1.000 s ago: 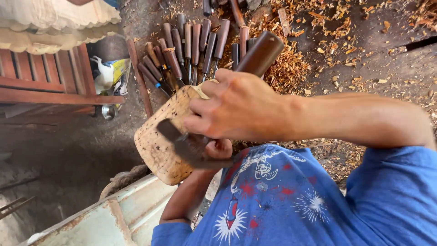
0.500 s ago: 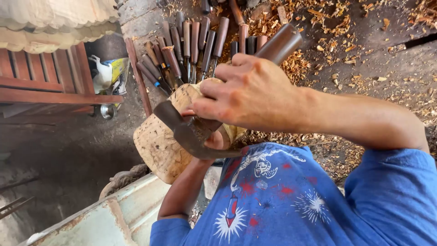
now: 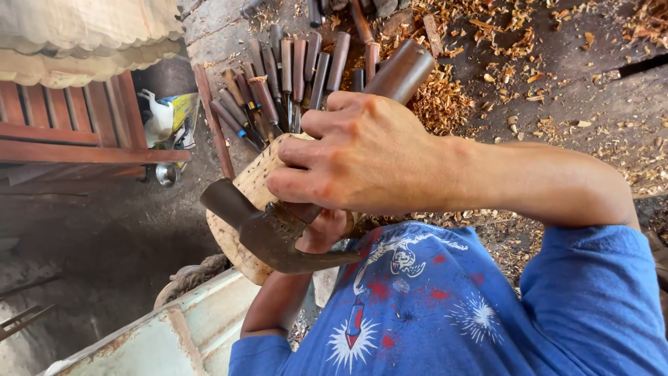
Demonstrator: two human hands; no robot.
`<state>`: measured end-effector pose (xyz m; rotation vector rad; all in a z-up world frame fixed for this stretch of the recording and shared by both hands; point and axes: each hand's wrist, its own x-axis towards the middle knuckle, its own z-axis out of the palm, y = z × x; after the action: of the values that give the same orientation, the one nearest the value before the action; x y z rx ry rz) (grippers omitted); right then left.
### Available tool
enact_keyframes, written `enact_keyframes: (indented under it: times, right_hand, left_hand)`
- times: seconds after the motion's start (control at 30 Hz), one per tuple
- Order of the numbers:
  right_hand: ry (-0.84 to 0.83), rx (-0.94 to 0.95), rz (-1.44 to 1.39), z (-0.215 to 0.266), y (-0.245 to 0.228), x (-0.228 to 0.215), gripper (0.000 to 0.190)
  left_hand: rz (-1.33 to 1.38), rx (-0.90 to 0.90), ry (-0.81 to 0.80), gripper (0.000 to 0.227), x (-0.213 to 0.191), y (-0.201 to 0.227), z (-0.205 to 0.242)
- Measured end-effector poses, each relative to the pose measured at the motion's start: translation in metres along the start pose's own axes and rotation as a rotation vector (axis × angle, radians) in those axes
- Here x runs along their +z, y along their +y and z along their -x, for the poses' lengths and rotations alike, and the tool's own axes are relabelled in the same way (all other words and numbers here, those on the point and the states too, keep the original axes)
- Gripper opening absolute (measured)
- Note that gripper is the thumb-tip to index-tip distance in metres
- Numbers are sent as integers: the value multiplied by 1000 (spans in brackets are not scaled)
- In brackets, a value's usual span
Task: The person uses a hammer and various chisels to carve a decorative wooden architectural element, striking the chisels with the hammer and clearing away wood shavings.
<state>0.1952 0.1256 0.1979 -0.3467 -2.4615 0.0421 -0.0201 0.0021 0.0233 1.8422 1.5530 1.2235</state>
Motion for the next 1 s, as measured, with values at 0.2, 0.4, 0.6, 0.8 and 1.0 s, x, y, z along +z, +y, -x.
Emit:
enact_keyframes:
  times: [0.2, 0.4, 0.6, 0.8, 1.0]
  right_hand:
    - [-160, 74, 223, 5, 0, 23, 21]
    - [-108, 116, 191, 12, 11, 6, 16]
    - [7, 95, 66, 7, 12, -4, 16]
    - [-117, 77, 129, 12, 13, 12, 16]
    - [-179, 116, 128, 22, 15, 9, 18]
  left_hand:
    - [-17, 180, -112, 10, 20, -3, -8]
    - [-29, 193, -113, 11, 24, -10, -7]
    - [-59, 107, -20, 11, 17, -10, -9]
    - [-103, 213, -98, 12, 27, -8, -15]
    - [-130, 251, -109, 13, 33, -9, -17]
